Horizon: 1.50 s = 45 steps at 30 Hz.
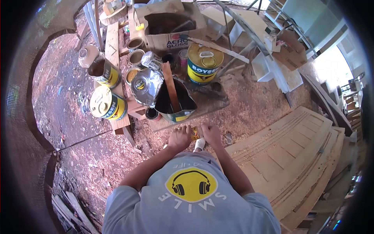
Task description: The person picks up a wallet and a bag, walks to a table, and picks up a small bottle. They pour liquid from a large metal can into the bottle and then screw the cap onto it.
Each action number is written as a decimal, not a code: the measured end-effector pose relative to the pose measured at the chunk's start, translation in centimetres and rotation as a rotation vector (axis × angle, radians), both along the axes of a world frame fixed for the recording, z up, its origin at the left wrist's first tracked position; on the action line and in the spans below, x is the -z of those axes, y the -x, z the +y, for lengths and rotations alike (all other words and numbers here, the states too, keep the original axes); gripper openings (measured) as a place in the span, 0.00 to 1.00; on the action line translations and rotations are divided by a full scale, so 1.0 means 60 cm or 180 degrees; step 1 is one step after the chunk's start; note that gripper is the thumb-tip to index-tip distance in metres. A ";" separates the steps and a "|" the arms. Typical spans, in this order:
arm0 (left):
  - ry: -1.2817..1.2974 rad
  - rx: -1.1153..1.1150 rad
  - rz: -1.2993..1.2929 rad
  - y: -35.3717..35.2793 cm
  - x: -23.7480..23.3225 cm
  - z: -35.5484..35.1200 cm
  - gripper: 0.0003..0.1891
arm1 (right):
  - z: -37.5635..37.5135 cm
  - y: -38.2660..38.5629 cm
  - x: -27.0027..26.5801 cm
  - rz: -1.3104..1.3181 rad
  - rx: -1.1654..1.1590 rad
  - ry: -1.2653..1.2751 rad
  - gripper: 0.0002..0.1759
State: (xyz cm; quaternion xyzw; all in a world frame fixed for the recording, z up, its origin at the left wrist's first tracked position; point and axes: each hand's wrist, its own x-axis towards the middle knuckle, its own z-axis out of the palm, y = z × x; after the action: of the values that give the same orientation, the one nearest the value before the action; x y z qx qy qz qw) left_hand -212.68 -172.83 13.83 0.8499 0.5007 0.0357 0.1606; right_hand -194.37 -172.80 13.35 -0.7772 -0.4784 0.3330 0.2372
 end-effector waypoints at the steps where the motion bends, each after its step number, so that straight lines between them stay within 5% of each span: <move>1: 0.0438 -0.0093 -0.0164 -0.001 -0.021 0.004 0.28 | -0.001 -0.001 -0.003 0.0079 -0.0064 -0.0022 0.28; 9: 0.2049 -0.0123 -0.1249 0.021 -0.085 0.023 0.43 | 0.005 -0.011 -0.083 0.0733 -0.0889 -0.0698 0.21; 12: 0.2550 0.0436 -0.1743 0.033 -0.101 0.053 0.41 | 0.010 -0.030 -0.079 0.0967 -0.1282 -0.0790 0.20; 15: 0.1984 0.0342 -0.1528 0.018 -0.139 0.064 0.38 | 0.020 -0.023 -0.090 0.0771 -0.1230 -0.1447 0.20; 18: 0.0790 0.0121 -0.1657 -0.029 -0.091 0.041 0.35 | 0.008 0.007 -0.075 -0.0473 -0.0904 -0.1191 0.21; 22: 0.0641 -0.0032 -0.1551 -0.039 -0.074 0.031 0.36 | 0.005 0.002 -0.068 -0.0356 -0.0688 -0.0888 0.21; 25: 0.1852 -0.0067 -0.1626 -0.012 -0.065 0.041 0.34 | -0.006 -0.003 -0.056 -0.0144 -0.0868 -0.0972 0.22; 29: 0.2315 0.0419 -0.1755 0.009 -0.063 0.053 0.25 | -0.024 0.001 -0.062 -0.0103 -0.1135 -0.0733 0.19; 32: 0.4413 0.0477 -0.2782 0.028 -0.012 0.061 0.22 | -0.026 0.010 -0.082 0.0260 -0.1318 -0.1109 0.17; 40: 0.5418 0.0824 -0.2639 0.068 -0.032 0.093 0.23 | -0.008 -0.005 -0.120 0.1044 -0.2589 -0.1197 0.13; 43: 0.3118 0.0570 -0.1987 0.063 -0.062 0.082 0.25 | -0.001 -0.009 -0.134 0.1301 -0.2437 -0.1128 0.13; 45: 0.2460 0.0288 -0.1426 0.050 -0.112 0.067 0.27 | -0.007 -0.005 -0.121 0.1453 -0.1983 -0.0742 0.14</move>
State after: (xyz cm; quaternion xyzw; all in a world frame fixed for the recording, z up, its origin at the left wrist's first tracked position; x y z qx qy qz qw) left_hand -215.67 -168.80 20.53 0.7198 0.3924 0.0222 0.5722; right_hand -194.07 -173.23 20.63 -0.4690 -0.6606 0.4965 0.3116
